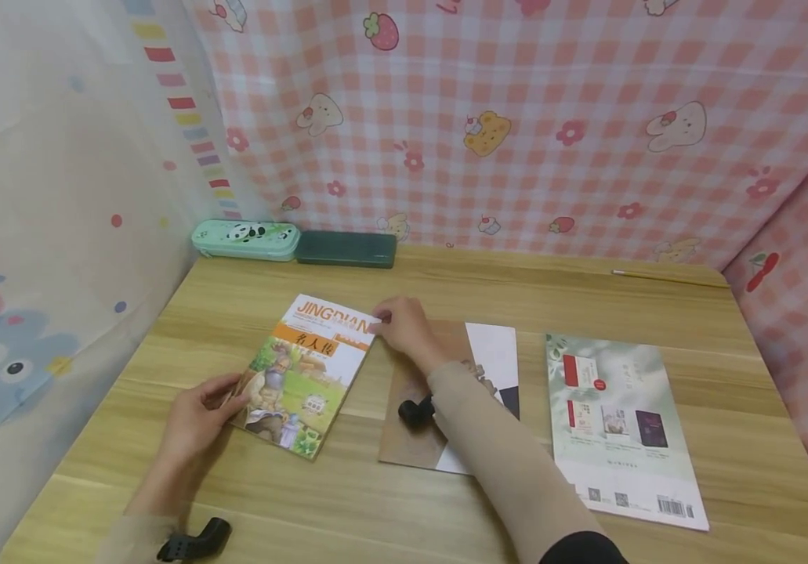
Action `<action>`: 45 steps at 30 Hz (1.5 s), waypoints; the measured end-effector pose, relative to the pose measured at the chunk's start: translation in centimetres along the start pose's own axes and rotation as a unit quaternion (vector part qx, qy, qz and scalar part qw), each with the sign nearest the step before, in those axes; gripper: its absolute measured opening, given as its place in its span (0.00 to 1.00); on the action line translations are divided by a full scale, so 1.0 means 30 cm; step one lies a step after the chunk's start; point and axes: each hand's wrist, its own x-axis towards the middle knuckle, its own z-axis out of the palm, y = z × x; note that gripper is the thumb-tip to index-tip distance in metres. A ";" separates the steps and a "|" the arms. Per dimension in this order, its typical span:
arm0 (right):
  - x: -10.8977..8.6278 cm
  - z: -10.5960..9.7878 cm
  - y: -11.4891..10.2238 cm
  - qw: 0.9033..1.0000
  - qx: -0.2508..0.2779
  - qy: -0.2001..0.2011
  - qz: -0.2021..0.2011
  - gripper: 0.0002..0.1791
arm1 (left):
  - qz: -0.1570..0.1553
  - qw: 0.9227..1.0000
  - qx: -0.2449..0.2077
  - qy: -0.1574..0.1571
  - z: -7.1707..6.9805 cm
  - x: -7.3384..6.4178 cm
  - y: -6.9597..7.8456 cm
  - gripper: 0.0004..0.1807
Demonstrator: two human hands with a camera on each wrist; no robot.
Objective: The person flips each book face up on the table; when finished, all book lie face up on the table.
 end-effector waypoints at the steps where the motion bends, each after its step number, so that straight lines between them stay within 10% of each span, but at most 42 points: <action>1: 0.003 0.000 0.002 1.000 0.001 0.001 0.002 0.11 | -0.001 1.000 -0.007 -0.001 0.005 -0.006 0.001 0.23; 33: 0.037 -0.004 0.026 1.000 0.001 0.006 -0.007 0.10 | -0.023 1.000 -0.014 0.009 0.074 -0.061 0.027 0.22; 45: -0.009 -0.073 0.073 0.995 0.088 0.035 -0.043 0.20 | 0.037 0.999 0.028 -0.002 0.050 -0.064 0.061 0.21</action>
